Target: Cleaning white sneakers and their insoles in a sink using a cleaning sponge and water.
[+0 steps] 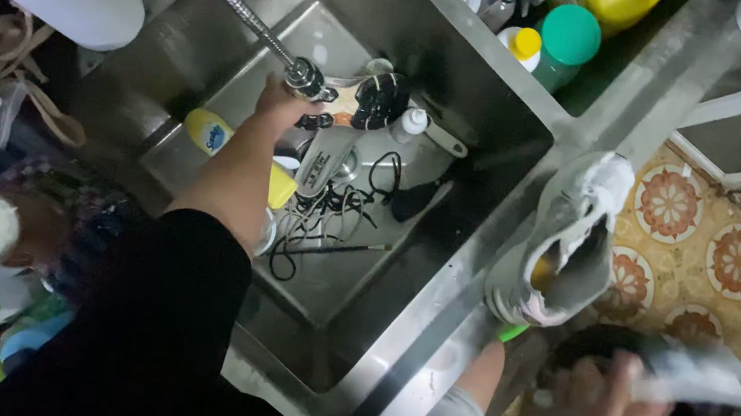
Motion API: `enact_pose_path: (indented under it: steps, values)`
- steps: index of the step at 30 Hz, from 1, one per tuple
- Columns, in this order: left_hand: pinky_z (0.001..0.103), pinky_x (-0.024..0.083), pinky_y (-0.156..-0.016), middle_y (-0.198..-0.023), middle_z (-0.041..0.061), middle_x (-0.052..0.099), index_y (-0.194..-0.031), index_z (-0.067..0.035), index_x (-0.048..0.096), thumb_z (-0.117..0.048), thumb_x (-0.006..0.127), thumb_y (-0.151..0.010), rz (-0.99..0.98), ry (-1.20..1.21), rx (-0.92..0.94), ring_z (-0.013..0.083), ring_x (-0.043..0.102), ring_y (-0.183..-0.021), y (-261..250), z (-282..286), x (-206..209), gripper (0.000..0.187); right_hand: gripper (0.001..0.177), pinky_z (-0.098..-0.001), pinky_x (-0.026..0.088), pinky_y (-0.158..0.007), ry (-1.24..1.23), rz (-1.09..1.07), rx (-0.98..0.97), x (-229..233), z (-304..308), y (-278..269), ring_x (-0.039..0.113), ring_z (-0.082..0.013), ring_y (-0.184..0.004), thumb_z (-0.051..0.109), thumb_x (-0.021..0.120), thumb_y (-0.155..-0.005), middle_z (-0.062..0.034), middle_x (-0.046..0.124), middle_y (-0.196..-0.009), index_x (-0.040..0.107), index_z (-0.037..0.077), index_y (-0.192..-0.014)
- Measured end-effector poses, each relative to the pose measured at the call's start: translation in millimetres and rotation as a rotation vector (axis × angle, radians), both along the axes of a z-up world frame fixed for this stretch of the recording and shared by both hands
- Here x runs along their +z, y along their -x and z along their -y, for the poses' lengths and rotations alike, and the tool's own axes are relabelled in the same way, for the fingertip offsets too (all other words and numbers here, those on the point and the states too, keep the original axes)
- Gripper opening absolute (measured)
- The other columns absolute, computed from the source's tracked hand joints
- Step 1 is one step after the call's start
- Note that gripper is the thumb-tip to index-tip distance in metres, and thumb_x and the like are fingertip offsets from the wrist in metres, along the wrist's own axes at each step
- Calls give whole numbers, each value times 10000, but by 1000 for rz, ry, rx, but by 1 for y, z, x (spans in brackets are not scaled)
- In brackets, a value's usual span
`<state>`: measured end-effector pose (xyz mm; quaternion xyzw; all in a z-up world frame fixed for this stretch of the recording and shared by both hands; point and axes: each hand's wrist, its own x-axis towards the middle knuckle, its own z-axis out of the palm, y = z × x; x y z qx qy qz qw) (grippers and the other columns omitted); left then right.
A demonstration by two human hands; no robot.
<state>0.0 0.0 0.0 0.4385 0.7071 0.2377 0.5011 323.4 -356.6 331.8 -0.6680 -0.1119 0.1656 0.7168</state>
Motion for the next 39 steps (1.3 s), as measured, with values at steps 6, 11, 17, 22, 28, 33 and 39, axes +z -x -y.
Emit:
enact_pose_path:
  steps: [6, 11, 17, 22, 28, 33, 39]
  values:
    - [350, 516, -987, -1259, 257, 561, -1391, 98, 215, -133, 1014, -522, -60, 70, -38, 326, 613, -1156, -18, 12, 51, 1203, 119, -231, 378, -478, 13, 42, 368, -50, 27, 50, 504, -75, -606, -16, 681, -989, -22, 608, -826, 654, 57, -1079]
    - [380, 573, -939, -1147, 166, 764, -1242, -46, 661, -265, 846, -615, -16, 252, -214, 315, 743, -1042, -43, 70, 206, 690, 167, -280, 458, -526, 519, -141, 659, -121, -97, 115, 574, -128, -602, 110, 713, -881, -31, 635, -753, 687, 56, -1037]
    - [463, 525, -933, -1172, 211, 660, -1207, -8, 581, -319, 879, -639, -472, 7, -261, 382, 653, -1101, -19, 167, 290, 712, 341, -402, 528, -695, 567, -153, 371, -277, -233, 100, 649, -267, -808, -12, 721, -805, -152, 688, -951, 593, -17, -1121]
    - [498, 524, -856, -1136, 161, 610, -1182, -69, 595, -272, 878, -605, -505, -16, -403, 376, 633, -1052, 33, 263, 335, 673, 447, -431, 510, -920, 743, 103, 237, -330, -284, 79, 664, -344, -1046, 38, 761, -760, -206, 670, -1134, 559, -23, -1154]
    - [482, 519, -667, -940, 87, 648, -992, -125, 656, -213, 767, -455, -594, -577, -577, 349, 638, -837, 103, 367, 323, 555, 552, -437, 514, -981, 611, 257, 341, -394, -306, 59, 664, -327, -1064, 60, 822, -684, -162, 690, -1146, 563, 21, -1170]
    - [443, 490, -645, -854, 49, 619, -988, -138, 647, -251, 761, -575, -600, -811, -584, 274, 598, -741, 118, 385, 336, 443, 530, -392, 596, -910, 311, 90, 473, -422, -317, 60, 698, -239, -1028, 41, 810, -798, -110, 718, -1179, 556, 17, -1262]
    - [423, 456, -618, -839, 0, 594, -974, -217, 675, -224, 768, -670, -739, -997, -645, 237, 564, -726, 130, 381, 334, 318, 680, -348, 536, -981, -36, 176, 423, -233, -269, 126, 667, -216, -1087, -19, 883, -791, -129, 664, -1229, 476, -9, -1335]
